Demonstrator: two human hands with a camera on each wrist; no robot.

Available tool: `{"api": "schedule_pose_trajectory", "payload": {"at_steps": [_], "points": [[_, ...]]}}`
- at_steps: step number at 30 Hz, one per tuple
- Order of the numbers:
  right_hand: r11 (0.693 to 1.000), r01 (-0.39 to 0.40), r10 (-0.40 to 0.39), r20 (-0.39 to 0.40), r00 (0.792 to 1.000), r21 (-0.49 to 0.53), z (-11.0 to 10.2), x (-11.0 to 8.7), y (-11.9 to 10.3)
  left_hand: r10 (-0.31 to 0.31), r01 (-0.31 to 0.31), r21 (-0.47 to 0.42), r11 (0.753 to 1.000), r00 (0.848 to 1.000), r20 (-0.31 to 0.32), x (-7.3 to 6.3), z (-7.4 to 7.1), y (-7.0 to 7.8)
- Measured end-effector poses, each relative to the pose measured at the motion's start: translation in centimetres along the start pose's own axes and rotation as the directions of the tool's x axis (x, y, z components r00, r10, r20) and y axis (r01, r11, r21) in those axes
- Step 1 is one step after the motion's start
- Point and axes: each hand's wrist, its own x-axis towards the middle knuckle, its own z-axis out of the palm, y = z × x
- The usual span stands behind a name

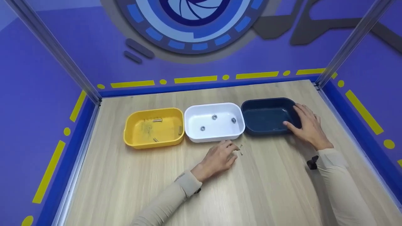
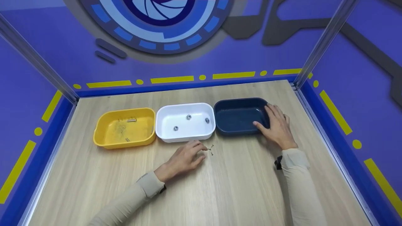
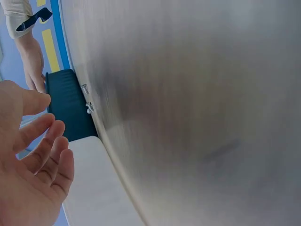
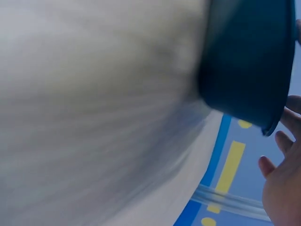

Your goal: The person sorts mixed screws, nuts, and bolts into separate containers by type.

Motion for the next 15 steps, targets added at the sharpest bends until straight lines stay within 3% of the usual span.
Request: {"api": "schedule_pose_trajectory", "payload": {"at_steps": [15], "points": [[0.998, 0.038, -0.032, 0.121, 0.992, -0.049, -0.4, -1.1, 2.1, -0.006, 0.009, -0.034, 0.999, 0.996, 0.085, 2.0, 0.8, -0.4]]}}
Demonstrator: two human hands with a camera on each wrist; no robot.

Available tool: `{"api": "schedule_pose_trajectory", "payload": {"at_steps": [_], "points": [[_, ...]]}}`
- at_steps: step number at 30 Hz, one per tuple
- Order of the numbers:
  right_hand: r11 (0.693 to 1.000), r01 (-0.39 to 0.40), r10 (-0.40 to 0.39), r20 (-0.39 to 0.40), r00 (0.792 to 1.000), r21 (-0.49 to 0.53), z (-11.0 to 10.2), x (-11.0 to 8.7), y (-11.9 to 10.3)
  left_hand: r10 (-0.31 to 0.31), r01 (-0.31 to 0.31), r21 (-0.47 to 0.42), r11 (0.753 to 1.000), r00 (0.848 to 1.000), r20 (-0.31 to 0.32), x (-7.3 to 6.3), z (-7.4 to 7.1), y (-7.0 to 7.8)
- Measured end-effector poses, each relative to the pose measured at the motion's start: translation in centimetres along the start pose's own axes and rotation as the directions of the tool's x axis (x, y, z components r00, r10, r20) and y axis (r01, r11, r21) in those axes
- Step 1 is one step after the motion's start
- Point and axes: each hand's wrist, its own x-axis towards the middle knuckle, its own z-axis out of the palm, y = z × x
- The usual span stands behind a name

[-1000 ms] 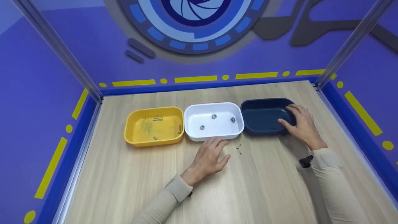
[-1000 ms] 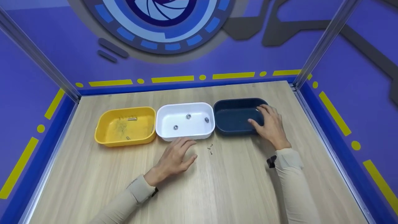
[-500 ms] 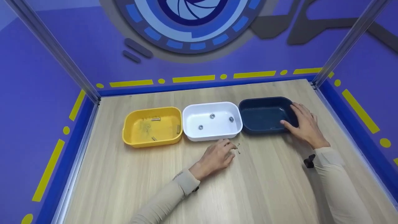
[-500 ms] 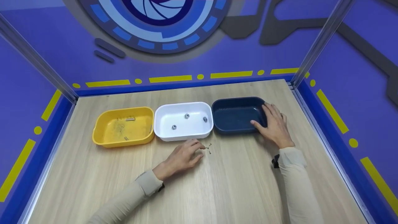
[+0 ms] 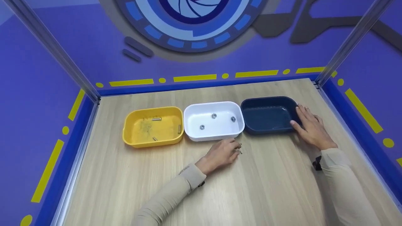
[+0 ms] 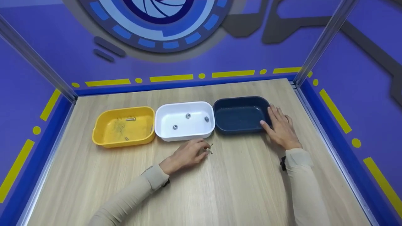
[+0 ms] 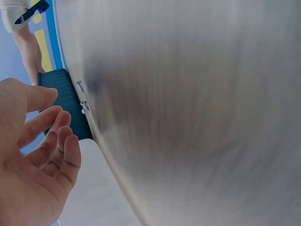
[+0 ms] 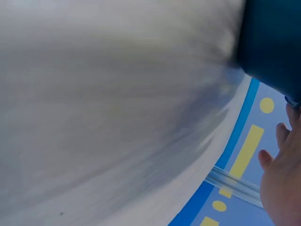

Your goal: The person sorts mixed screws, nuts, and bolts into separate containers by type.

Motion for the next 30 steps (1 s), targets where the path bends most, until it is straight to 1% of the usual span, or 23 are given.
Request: {"api": "schedule_pose_trajectory", "payload": {"at_steps": [3, 9, 17, 24, 27, 30], "points": [[1.0, 0.004, -0.004, 0.011, 1.0, -0.013, 0.0, -0.1, 0.1, -0.014, 0.015, -0.027, 1.0, 1.0, 0.028, 0.2, 0.1, -0.1], [1.0, -0.004, 0.005, 0.039, 0.999, -0.01, -0.1, -0.2, 0.1, -0.039, 0.041, -0.033, 0.999, 0.997, 0.067, 0.4, 0.3, -0.3], [1.0, -0.024, 0.022, 0.061, 0.998, 0.02, 0.0, -0.3, 0.1, -0.029, 0.034, -0.049, 0.998, 0.995, 0.098, 0.7, 0.7, -0.7], [1.0, -0.015, 0.013, 0.058, 0.998, 0.027, 0.0, -0.3, 0.1, -0.028, 0.037, -0.047, 0.998, 0.983, 0.182, 1.2, 1.0, -1.0], [0.999, -0.013, 0.011, 0.057, 0.998, 0.036, 0.0, -0.2, 0.1, -0.028, 0.042, -0.064, 0.997, 0.979, 0.2, 1.4, 1.0, -1.1], [0.999, -0.018, 0.015, 0.058, 0.998, 0.04, 0.0, -0.2, 0.1, -0.033, 0.055, -0.1, 0.993, 0.978, 0.208, 1.7, 1.0, -1.2]]}}
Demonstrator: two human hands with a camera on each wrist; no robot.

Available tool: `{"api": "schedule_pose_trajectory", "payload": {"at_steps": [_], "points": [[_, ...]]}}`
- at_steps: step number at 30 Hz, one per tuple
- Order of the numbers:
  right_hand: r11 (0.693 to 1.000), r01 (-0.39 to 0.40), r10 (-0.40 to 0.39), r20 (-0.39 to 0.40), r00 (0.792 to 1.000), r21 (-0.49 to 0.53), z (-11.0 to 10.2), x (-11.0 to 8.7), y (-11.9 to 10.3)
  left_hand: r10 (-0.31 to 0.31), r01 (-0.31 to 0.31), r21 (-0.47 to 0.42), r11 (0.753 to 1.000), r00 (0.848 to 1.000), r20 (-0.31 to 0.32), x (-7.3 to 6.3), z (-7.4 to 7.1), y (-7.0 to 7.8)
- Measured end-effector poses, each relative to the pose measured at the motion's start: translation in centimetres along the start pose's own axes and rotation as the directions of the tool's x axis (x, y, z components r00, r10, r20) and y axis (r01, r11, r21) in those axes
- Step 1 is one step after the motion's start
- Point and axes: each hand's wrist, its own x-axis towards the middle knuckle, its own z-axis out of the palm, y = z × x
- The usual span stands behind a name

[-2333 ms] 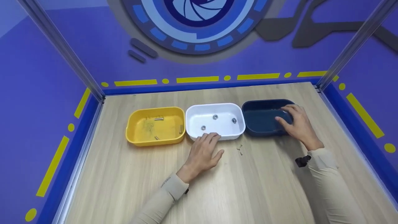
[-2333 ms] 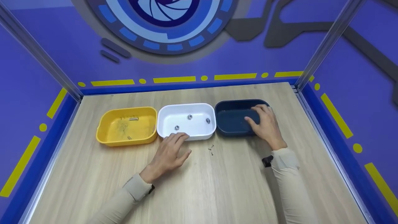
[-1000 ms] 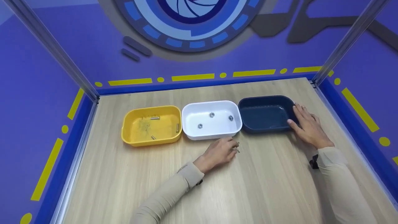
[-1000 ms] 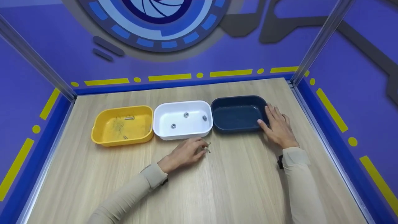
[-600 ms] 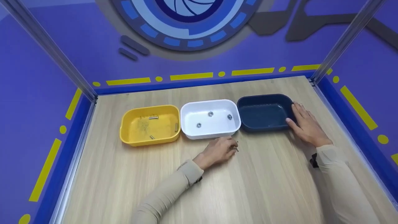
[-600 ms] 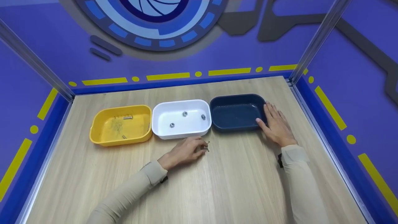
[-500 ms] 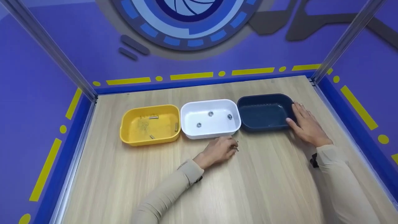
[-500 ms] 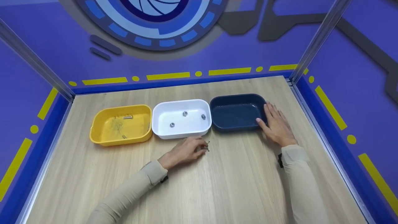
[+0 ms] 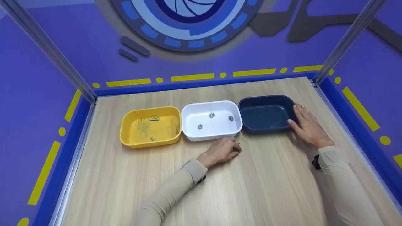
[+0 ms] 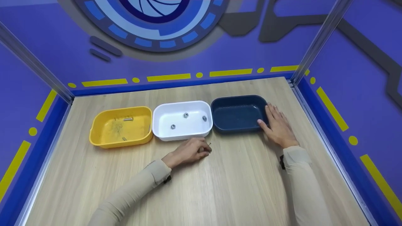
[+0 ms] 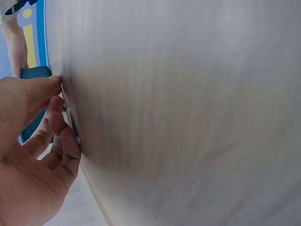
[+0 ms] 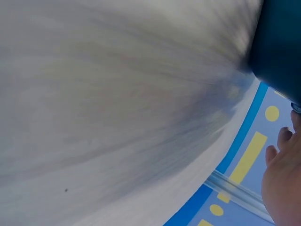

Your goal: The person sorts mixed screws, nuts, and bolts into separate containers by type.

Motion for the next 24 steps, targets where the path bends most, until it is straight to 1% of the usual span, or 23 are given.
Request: {"api": "schedule_pose_trajectory", "payload": {"at_steps": [3, 5, 10, 13, 18, 24], "points": [[1.0, -0.014, 0.014, 0.004, 1.0, -0.001, -0.1, 0.2, 0.0, -0.013, 0.013, -0.043, 0.999, 1.0, -0.001, 0.3, 0.0, -0.2], [1.0, -0.008, 0.008, -0.006, 1.0, -0.003, -0.1, 0.3, 0.0, -0.011, 0.01, -0.067, 0.998, 1.0, -0.007, 0.5, 0.0, -0.4], [1.0, 0.018, -0.018, -0.045, 0.999, -0.007, -0.1, 0.2, 0.3, 0.035, -0.036, -0.12, 0.992, 0.999, -0.015, 1.0, 0.0, -0.9], [1.0, 0.023, -0.023, -0.048, 0.999, 0.001, 0.0, 0.1, 0.3, 0.051, -0.05, -0.141, 0.989, 0.999, 0.006, 1.1, 0.0, -1.1], [0.999, 0.036, -0.036, -0.043, 0.998, 0.005, 0.2, 0.1, 0.2, 0.051, -0.046, -0.114, 0.992, 0.998, 0.041, 1.1, 0.2, -1.2], [1.0, 0.026, -0.026, -0.031, 0.999, -0.001, 0.3, 0.3, 0.2, 0.048, -0.044, -0.102, 0.994, 0.998, 0.038, 1.1, 0.4, -1.2]]}}
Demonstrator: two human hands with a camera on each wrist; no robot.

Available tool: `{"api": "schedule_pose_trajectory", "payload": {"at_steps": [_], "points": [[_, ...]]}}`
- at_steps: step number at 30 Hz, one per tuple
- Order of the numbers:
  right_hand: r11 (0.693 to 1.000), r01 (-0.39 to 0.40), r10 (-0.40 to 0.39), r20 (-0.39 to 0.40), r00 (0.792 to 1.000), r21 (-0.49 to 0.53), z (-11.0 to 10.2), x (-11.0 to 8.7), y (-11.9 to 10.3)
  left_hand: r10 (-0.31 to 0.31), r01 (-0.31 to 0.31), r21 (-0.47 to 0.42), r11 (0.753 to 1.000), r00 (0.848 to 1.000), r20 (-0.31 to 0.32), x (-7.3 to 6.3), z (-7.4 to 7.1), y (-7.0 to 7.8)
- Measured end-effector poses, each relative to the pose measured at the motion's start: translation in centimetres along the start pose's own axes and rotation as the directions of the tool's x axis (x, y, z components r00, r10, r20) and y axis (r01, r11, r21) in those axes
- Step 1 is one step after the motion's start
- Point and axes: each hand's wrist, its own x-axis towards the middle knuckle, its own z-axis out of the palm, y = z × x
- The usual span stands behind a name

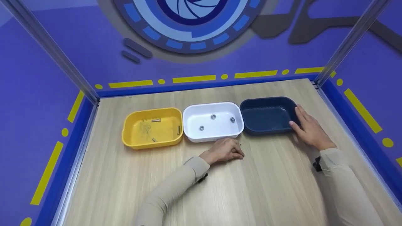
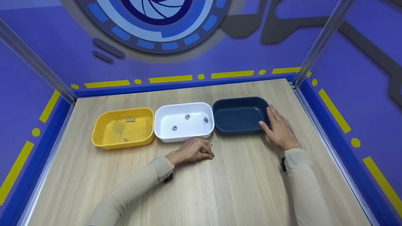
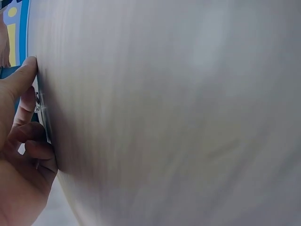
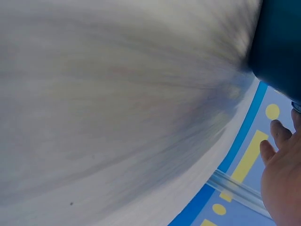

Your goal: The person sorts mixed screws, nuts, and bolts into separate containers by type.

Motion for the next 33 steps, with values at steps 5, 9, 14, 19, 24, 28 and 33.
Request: {"api": "schedule_pose_trajectory", "payload": {"at_steps": [5, 9, 14, 19, 24, 28, 33], "points": [[1.0, -0.006, 0.006, 0.006, 1.0, 0.001, 0.0, -0.1, 0.0, -0.001, 0.001, 0.019, 1.0, 1.0, 0.001, 0.2, 0.2, 0.0], [1.0, -0.003, 0.003, -0.004, 1.0, 0.007, 0.0, -0.1, -0.1, 0.006, -0.006, 0.03, 1.0, 1.0, -0.006, 0.3, 0.3, 0.0], [1.0, -0.001, 0.001, -0.008, 1.0, -0.01, 0.1, 0.0, 0.0, 0.015, -0.014, 0.035, 0.999, 1.0, -0.028, 0.3, 0.3, 0.0], [1.0, -0.02, 0.02, 0.01, 1.0, -0.018, 0.0, 0.0, 0.0, 0.018, -0.018, 0.016, 1.0, 0.998, -0.054, 0.2, 0.2, 0.2], [1.0, -0.024, 0.024, 0.014, 1.0, -0.013, -0.1, 0.0, -0.1, 0.023, -0.023, -0.003, 1.0, 0.997, -0.069, 0.2, 0.1, 0.5], [0.999, -0.032, 0.033, 0.023, 0.999, -0.016, -0.2, 0.0, -0.3, 0.039, -0.041, -0.022, 0.999, 0.996, -0.084, 0.2, 0.0, 0.9], [0.999, -0.043, 0.044, 0.026, 0.999, -0.016, -0.2, 0.0, -0.3, 0.067, -0.073, -0.049, 0.996, 0.989, -0.129, 0.5, -0.3, 1.8]]}}
